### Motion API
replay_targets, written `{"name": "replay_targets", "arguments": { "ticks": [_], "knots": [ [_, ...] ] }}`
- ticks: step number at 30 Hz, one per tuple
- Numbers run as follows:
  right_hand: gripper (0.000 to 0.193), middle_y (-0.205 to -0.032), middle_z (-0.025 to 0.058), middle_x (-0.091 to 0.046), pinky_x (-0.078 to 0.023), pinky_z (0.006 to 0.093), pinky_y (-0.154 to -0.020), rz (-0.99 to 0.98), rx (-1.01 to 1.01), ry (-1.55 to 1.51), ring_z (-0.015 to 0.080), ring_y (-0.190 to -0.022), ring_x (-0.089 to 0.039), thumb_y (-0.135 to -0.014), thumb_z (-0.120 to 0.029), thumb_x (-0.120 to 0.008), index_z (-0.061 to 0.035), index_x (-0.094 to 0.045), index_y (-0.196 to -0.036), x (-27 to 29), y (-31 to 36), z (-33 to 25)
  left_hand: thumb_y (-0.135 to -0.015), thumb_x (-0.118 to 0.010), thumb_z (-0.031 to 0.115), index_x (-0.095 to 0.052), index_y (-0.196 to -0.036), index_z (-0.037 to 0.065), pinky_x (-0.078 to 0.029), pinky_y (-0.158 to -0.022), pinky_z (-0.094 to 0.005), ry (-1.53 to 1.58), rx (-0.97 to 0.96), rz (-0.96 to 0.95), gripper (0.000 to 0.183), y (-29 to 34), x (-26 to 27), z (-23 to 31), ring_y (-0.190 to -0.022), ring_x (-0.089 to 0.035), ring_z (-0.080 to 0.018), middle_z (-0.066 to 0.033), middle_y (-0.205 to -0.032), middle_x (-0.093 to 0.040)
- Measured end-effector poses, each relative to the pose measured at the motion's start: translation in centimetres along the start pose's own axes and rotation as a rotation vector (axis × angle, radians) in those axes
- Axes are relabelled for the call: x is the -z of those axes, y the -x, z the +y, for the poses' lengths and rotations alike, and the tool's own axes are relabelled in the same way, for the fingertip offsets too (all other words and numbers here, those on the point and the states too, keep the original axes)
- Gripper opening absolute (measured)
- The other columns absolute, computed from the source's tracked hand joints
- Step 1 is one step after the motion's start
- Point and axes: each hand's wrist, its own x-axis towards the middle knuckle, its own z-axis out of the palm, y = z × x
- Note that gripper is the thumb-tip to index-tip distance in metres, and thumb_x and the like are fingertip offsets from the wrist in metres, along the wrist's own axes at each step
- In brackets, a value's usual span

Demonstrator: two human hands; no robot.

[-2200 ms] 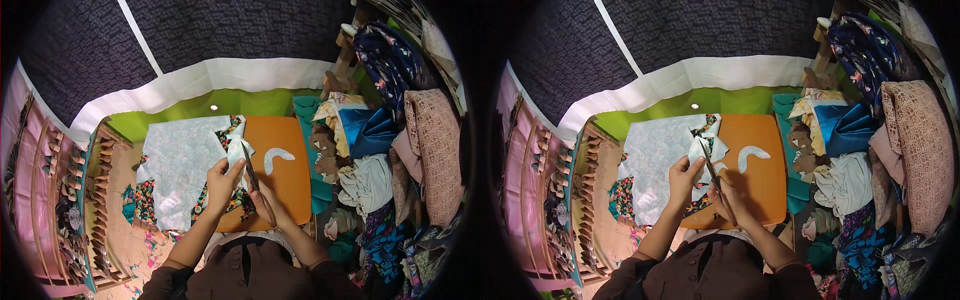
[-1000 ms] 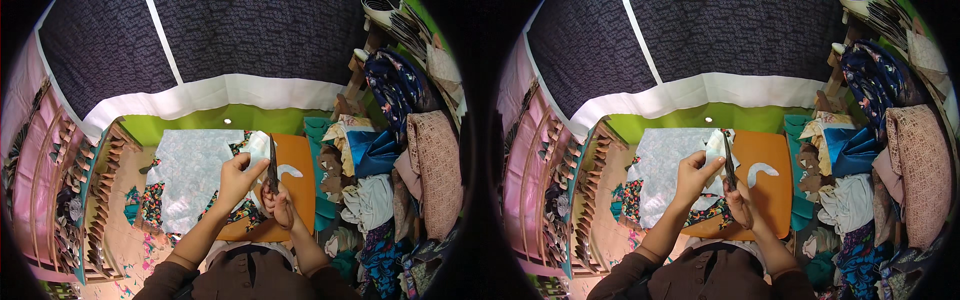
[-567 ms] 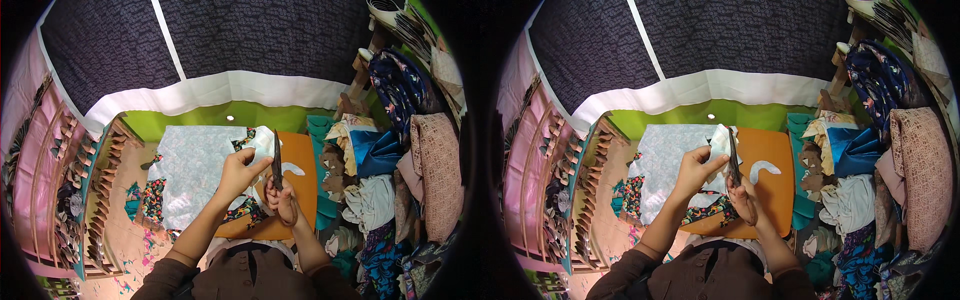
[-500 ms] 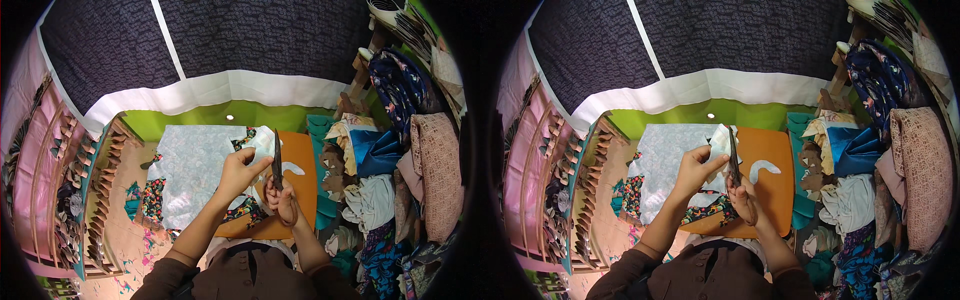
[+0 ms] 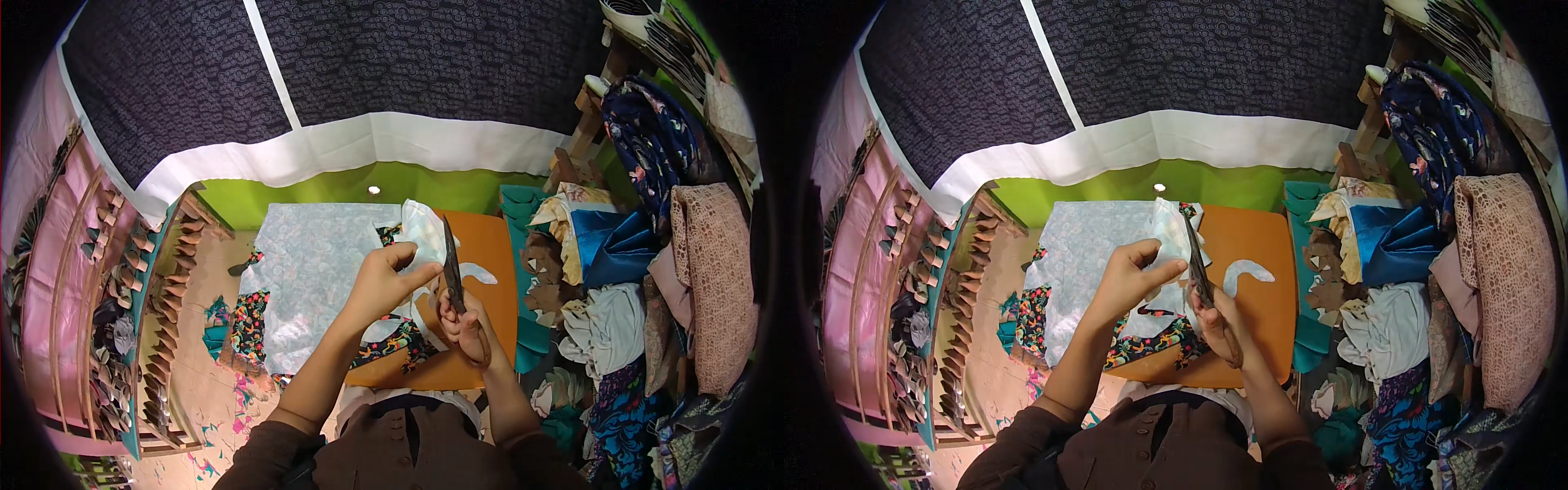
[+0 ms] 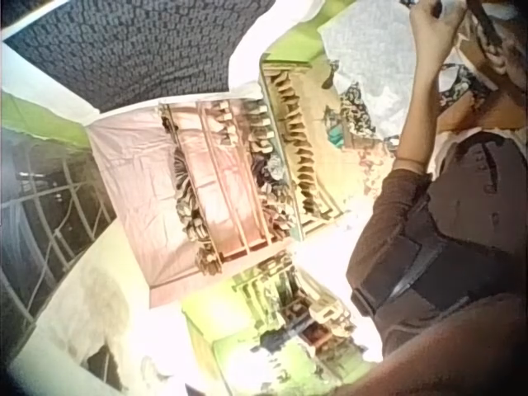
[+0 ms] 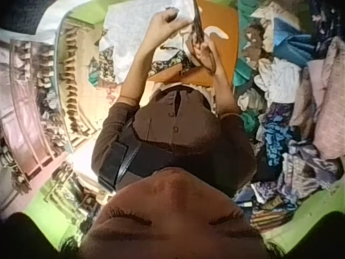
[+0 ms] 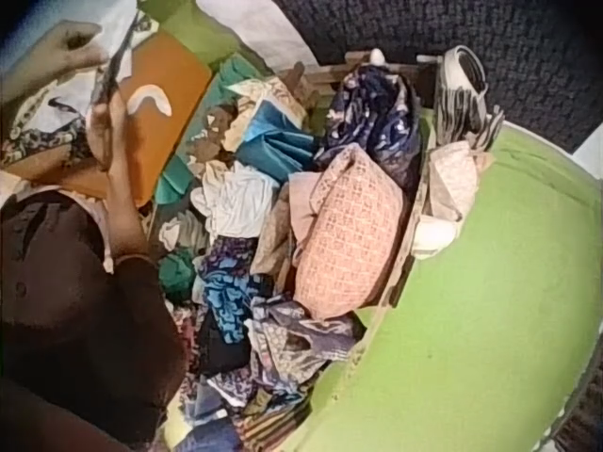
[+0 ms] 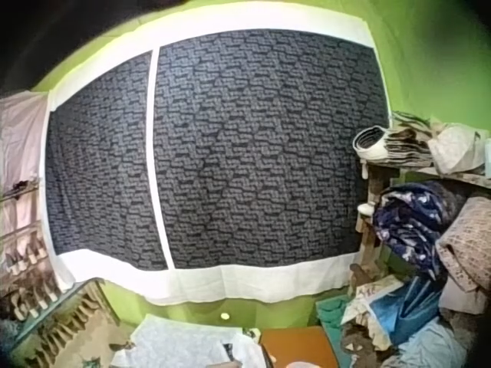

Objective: Cutting out components from patterned fabric using scissors on a work table.

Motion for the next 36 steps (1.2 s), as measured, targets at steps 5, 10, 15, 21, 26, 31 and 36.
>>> {"name": "replay_targets", "arguments": {
  "ticks": [5, 10, 15, 21, 26, 31, 36],
  "knots": [
    [0.072, -0.066, -0.0056, -0.028, -0.018, 0.0154, -0.041, 0.044, -0.020, 0.082, 0.0010, -0.049, -0.024, -0.059, -0.074, -0.043, -0.0064, -0.037, -0.082, 0.2, 0.1, 0.0, -0.074, -0.065, 0.018, -0.051, -0.067, 0.001, -0.027, -0.045, -0.0218, 0.220, -0.032, 0.116, 0.023, -0.2, -1.1, 1.3, -0.053, -0.032, -0.0041, 0.0038, -0.057, -0.040],
    [0.071, -0.067, -0.0058, -0.029, -0.020, 0.0148, -0.041, 0.071, 0.025, 0.117, 0.0012, -0.049, -0.025, -0.060, -0.074, -0.043, -0.0073, -0.037, -0.084, -0.1, -0.2, 0.3, -0.076, -0.063, 0.018, -0.057, -0.073, 0.001, -0.026, -0.044, -0.0193, 0.314, 0.061, 0.155, 0.018, -1.2, -1.4, 0.7, -0.051, -0.032, -0.0023, 0.0056, -0.056, -0.040],
    [0.069, -0.070, -0.0058, -0.030, -0.022, 0.0147, -0.043, 0.037, 0.029, 0.086, 0.0011, -0.052, -0.027, -0.062, -0.073, -0.045, -0.0085, -0.037, -0.088, 0.5, -0.3, 1.3, -0.075, -0.064, 0.017, -0.056, -0.069, 0.000, -0.025, -0.044, -0.0198, 0.246, 0.011, 0.267, 0.020, -1.3, -2.3, -0.3, -0.051, -0.030, -0.0024, 0.0053, -0.054, -0.039],
    [0.066, -0.072, -0.0007, -0.034, -0.027, 0.0208, -0.054, 0.063, 0.076, 0.138, 0.0075, -0.064, -0.031, -0.073, -0.068, -0.036, -0.0036, -0.039, -0.087, 0.0, -0.1, 1.2, -0.074, -0.064, 0.017, -0.056, -0.071, -0.002, -0.025, -0.044, -0.0201, 0.222, -0.013, 0.357, 0.021, -0.4, -3.1, 0.4, -0.051, -0.030, -0.0025, 0.0050, -0.054, -0.039],
    [0.069, -0.074, -0.0004, -0.034, -0.029, 0.0198, -0.056, 0.123, 0.117, 0.096, 0.0074, -0.067, -0.032, -0.071, -0.069, -0.038, -0.0023, -0.040, -0.087, -0.5, 0.1, 0.9, -0.074, -0.064, 0.017, -0.057, -0.073, -0.002, -0.025, -0.044, -0.0200, 0.212, -0.044, 0.349, 0.021, -0.1, -3.2, 0.8, -0.051, -0.030, -0.0023, 0.0047, -0.054, -0.041],
    [0.068, -0.072, -0.0012, -0.035, -0.029, 0.0203, -0.054, 0.073, 0.078, 0.147, 0.0074, -0.062, -0.033, -0.073, -0.068, -0.036, -0.0020, -0.040, -0.085, -0.2, 0.2, 0.1, -0.074, -0.064, 0.018, -0.051, -0.064, -0.001, -0.024, -0.042, -0.0212, 0.213, 0.000, 0.322, 0.026, -0.1, -2.6, 1.1, -0.050, -0.028, -0.0029, 0.0044, -0.052, -0.037],
    [0.064, -0.069, -0.0018, -0.035, -0.029, 0.0205, -0.052, 0.060, 0.128, 0.192, 0.0073, -0.060, -0.032, -0.075, -0.067, -0.034, -0.0033, -0.041, -0.084, 0.3, 0.2, 0.7, -0.073, -0.065, 0.019, -0.043, -0.058, -0.001, -0.023, -0.042, -0.0229, 0.048, -0.010, 0.248, 0.034, -0.4, -2.0, 0.2, -0.050, -0.027, -0.0045, 0.0026, -0.049, -0.031]
  ]
}}
